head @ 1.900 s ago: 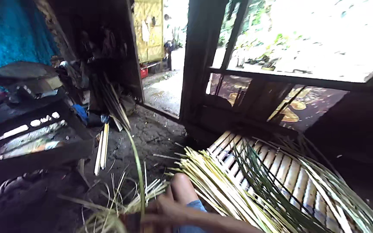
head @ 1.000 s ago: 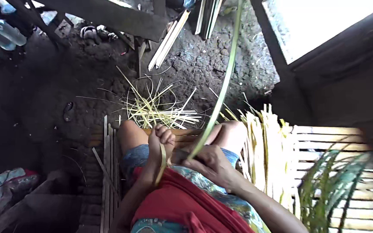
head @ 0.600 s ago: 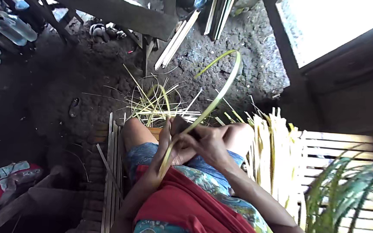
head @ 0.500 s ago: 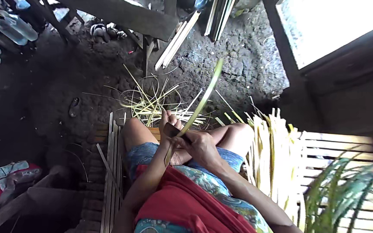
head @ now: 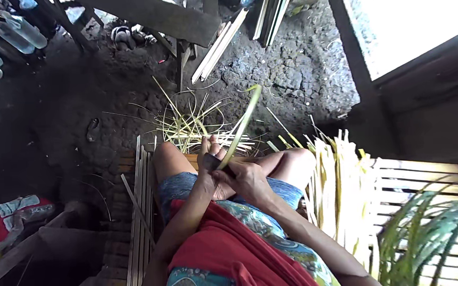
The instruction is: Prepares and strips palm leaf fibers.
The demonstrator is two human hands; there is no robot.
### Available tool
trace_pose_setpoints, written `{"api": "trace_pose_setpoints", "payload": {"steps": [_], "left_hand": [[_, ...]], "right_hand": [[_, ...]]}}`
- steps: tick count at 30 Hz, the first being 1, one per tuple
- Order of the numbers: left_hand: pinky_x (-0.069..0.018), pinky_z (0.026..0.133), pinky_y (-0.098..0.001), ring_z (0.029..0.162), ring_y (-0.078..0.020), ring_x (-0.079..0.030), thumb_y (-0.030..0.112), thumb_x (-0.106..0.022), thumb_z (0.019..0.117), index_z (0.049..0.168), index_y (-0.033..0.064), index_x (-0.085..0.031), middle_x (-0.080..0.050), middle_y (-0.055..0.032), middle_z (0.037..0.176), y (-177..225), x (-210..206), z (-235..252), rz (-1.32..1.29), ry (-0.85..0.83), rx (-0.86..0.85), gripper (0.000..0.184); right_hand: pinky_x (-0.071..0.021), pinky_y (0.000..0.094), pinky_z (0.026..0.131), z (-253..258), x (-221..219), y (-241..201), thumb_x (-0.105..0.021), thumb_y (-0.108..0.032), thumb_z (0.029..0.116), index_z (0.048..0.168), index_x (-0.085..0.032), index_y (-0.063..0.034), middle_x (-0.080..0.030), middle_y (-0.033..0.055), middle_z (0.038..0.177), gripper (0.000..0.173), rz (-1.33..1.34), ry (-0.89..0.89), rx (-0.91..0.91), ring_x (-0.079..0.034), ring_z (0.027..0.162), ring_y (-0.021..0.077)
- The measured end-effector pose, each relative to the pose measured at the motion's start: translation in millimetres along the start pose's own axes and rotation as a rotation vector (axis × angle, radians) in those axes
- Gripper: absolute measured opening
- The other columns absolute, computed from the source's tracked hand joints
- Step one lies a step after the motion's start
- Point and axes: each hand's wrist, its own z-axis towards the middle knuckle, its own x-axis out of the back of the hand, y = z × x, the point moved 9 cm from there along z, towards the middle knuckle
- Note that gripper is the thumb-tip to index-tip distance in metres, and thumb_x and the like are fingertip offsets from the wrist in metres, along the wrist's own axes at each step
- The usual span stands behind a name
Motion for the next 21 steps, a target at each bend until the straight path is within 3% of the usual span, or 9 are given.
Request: {"api": "trace_pose_setpoints", "payload": {"steps": [3,6,8,10,12,13,15,19,21], "left_hand": [[-0.0437,0.051,-0.0120,0.046,0.0037,-0.045,0.041,-0.020,0.1128,0.104,0.0224,-0.052,-0.043,0.0138,0.056,13,27,1,0.258,0.050,-0.129,0.039],[-0.0360,0.044,-0.0108,0.040,0.0044,-0.036,0.045,-0.014,0.1118,0.106,0.0207,-0.051,-0.037,0.0148,0.053,16,27,2,0.338,-0.009,-0.134,0.045],[-0.0399,0.042,-0.0126,0.041,0.0031,-0.043,0.063,-0.012,0.1057,0.120,0.0218,-0.060,-0.048,0.0119,0.056,2,16,-4,0.498,-0.143,0.019,0.065],[-0.0483,0.051,-0.0148,0.054,0.0019,-0.054,0.070,-0.016,0.1021,0.136,0.0226,-0.055,-0.061,0.0095,0.075,-11,2,-13,0.732,-0.352,0.131,0.071],[-0.0477,0.053,-0.0136,0.054,0.0031,-0.053,0.049,-0.036,0.1082,0.136,0.0188,-0.057,-0.060,0.0102,0.072,-15,-6,-18,0.829,-0.422,0.136,0.046],[-0.0467,0.052,-0.0140,0.052,0.0028,-0.052,0.031,-0.038,0.1097,0.133,0.0124,-0.059,-0.059,0.0096,0.067,-12,-9,-16,0.870,-0.389,0.108,0.036],[-0.0463,0.053,-0.0160,0.051,0.0003,-0.051,0.016,-0.035,0.1103,0.128,0.0042,-0.059,-0.055,0.0080,0.062,-3,-6,-7,0.931,-0.285,0.039,0.032],[-0.0450,0.049,-0.0162,0.046,-0.0004,-0.046,0.015,-0.020,0.1116,0.117,0.0022,-0.054,-0.045,0.0102,0.056,1,5,3,0.901,-0.143,-0.077,0.037],[-0.0433,0.047,-0.0148,0.044,0.0006,-0.044,0.014,-0.019,0.1120,0.116,0.0007,-0.052,-0.046,0.0104,0.055,-12,1,3,0.982,-0.152,-0.133,0.036]], "right_hand": [[-0.0388,0.0361,0.046,-6,3,0,-0.061,-0.047,0.0972,0.069,-0.058,-0.0053,-0.047,0.0026,0.054,0.050,0.069,-0.030,-0.010,-0.051,0.049,0.0172],[-0.0399,0.0346,0.048,-8,3,-1,-0.061,-0.048,0.0968,0.069,-0.057,-0.0058,-0.047,0.0015,0.054,0.051,0.152,-0.109,-0.033,-0.051,0.049,0.0149],[-0.0479,0.0349,0.056,-10,-13,9,-0.064,-0.046,0.0982,0.077,-0.063,-0.0042,-0.055,0.0022,0.061,0.047,0.288,-0.313,-0.113,-0.057,0.056,0.0130],[-0.0490,0.0271,0.059,-15,-24,15,-0.063,-0.045,0.0999,0.084,-0.066,-0.0036,-0.057,-0.0012,0.065,0.044,0.422,-0.478,-0.160,-0.056,0.059,0.0058],[-0.0468,0.0224,0.056,-26,-30,21,-0.059,-0.046,0.1016,0.083,-0.065,-0.0065,-0.054,-0.0068,0.062,0.044,0.503,-0.601,-0.206,-0.053,0.055,0.0004],[-0.0466,0.0246,0.056,-33,-31,28,-0.054,-0.049,0.1031,0.084,-0.065,-0.0078,-0.054,-0.0077,0.062,0.047,0.489,-0.670,-0.233,-0.052,0.054,0.0010],[-0.0463,0.0340,0.060,-47,-26,49,-0.049,-0.052,0.1042,0.086,-0.067,-0.0061,-0.056,-0.0034,0.064,0.053,0.400,-0.739,-0.293,-0.053,0.056,0.0075],[-0.0488,0.0478,0.081,-58,21,93,-0.060,-0.035,0.1034,0.104,-0.071,0.0033,-0.068,0.0169,0.090,0.040,0.276,-0.485,-0.521,-0.062,0.082,0.0258],[-0.0494,0.0495,0.080,-52,43,103,-0.062,-0.036,0.1021,0.101,-0.071,0.0025,-0.068,0.0169,0.087,0.040,0.272,-0.230,-0.578,-0.064,0.082,0.0276]]}}
